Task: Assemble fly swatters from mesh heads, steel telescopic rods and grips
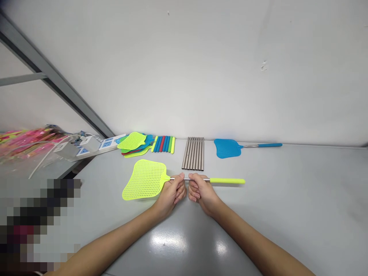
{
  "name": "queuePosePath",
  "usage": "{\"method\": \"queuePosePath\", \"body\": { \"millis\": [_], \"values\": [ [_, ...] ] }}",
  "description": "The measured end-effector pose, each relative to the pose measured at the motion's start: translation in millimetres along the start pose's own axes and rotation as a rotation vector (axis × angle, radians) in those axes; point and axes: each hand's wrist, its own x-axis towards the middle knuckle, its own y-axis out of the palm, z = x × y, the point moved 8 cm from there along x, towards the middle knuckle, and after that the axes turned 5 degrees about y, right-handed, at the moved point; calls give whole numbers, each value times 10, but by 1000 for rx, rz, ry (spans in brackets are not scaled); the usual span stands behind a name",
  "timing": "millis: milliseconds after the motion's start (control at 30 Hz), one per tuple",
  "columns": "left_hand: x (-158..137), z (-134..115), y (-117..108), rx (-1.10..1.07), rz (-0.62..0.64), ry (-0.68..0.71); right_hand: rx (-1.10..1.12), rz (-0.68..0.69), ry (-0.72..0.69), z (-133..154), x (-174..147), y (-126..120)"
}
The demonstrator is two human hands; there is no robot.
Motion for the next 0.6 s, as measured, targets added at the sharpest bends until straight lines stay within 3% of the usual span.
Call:
{"method": "queuePosePath", "body": {
  "millis": [300,600],
  "values": [
    [31,-199,-18,11,-8,25,-89,-15,-46,205,-19,88],
    [64,-223,-114,48,-59,13,-109,-41,-50,284,-47,75]
  ]
}}
